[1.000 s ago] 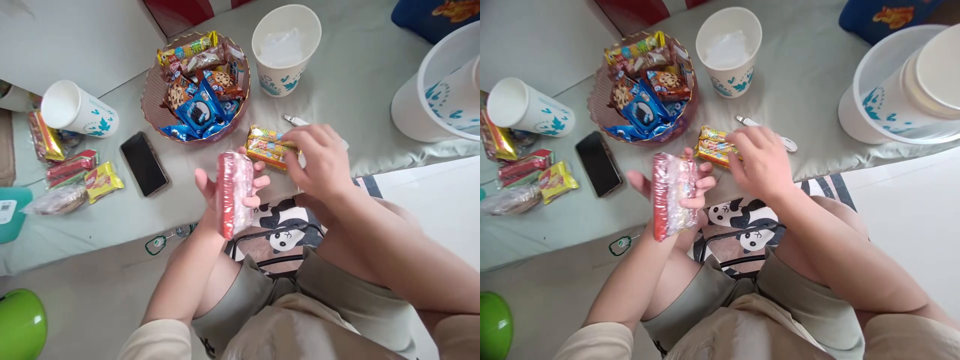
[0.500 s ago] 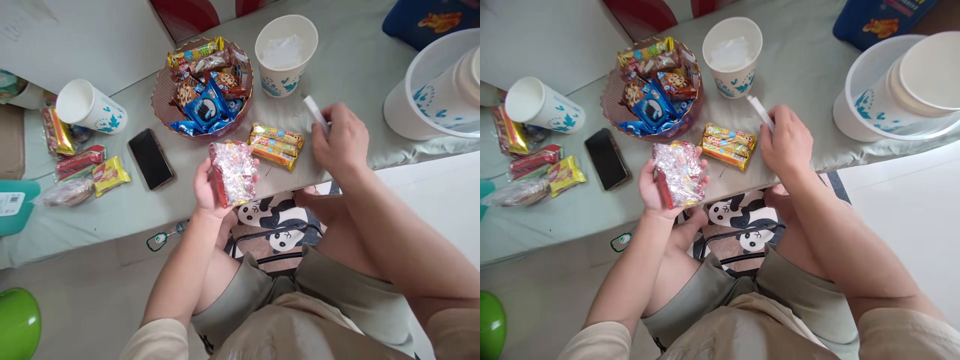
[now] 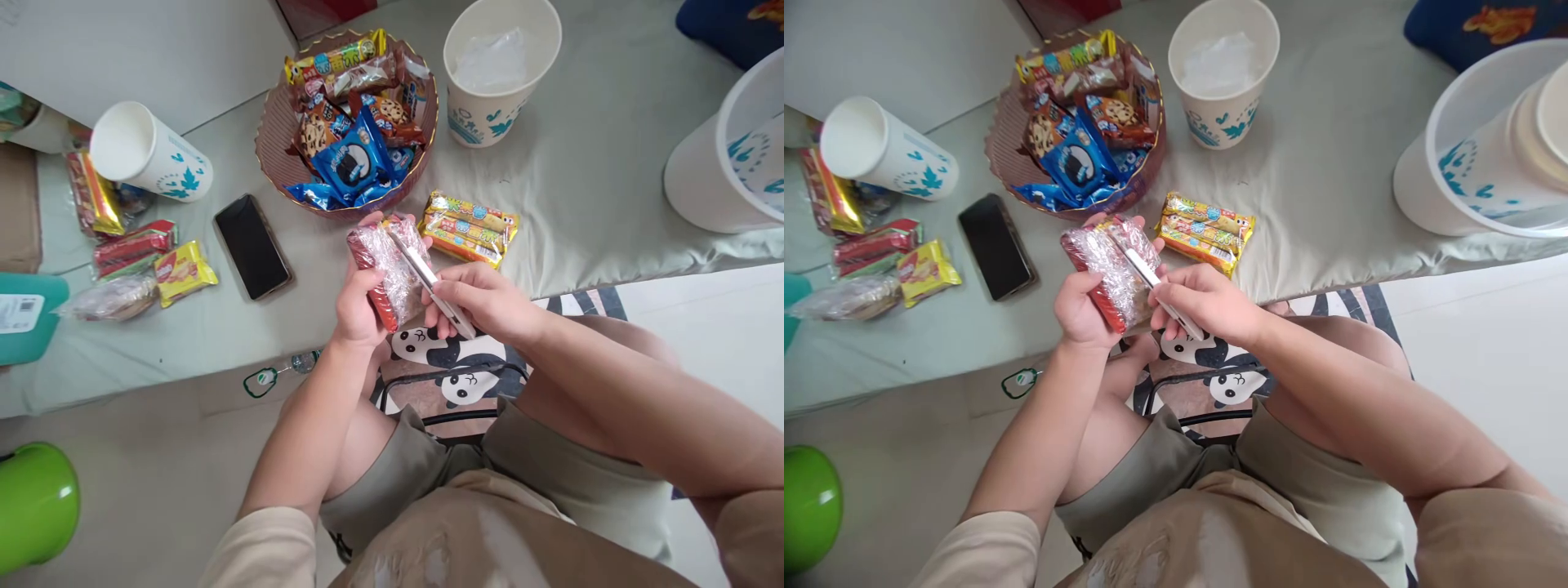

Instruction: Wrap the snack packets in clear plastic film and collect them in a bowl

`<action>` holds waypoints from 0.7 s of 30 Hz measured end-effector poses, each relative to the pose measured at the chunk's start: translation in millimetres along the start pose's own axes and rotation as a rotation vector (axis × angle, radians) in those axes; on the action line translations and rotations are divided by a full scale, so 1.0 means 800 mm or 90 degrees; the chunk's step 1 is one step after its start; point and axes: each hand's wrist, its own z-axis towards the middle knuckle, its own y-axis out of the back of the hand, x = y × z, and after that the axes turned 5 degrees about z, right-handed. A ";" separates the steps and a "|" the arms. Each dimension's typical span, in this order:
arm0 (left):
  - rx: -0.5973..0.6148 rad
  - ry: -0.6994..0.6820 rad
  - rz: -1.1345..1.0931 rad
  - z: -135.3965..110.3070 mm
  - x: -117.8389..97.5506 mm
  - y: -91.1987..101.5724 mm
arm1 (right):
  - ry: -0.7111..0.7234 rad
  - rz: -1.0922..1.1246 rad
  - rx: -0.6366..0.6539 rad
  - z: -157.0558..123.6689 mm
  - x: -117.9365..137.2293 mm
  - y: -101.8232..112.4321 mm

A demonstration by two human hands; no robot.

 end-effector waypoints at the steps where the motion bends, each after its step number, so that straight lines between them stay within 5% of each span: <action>1: -0.010 -0.008 0.003 -0.001 -0.004 -0.003 | -0.018 -0.004 0.008 -0.002 -0.001 0.000; 10: -0.064 -0.083 0.010 -0.002 -0.034 0.020 | -0.179 -0.166 0.159 -0.020 -0.004 0.002; 14: -0.086 -0.111 0.046 -0.004 -0.048 0.044 | -0.130 -0.305 0.211 -0.034 0.019 0.023; 16: -0.091 -0.111 0.050 -0.007 -0.048 0.049 | 0.035 -0.370 0.104 -0.042 0.032 0.040; 19: -0.057 -0.095 0.013 -0.010 -0.039 0.045 | 0.360 -0.543 -0.328 -0.046 0.045 0.073; 21: -0.016 -0.081 -0.013 -0.011 -0.030 0.037 | 0.412 -0.628 -0.601 -0.042 0.049 0.098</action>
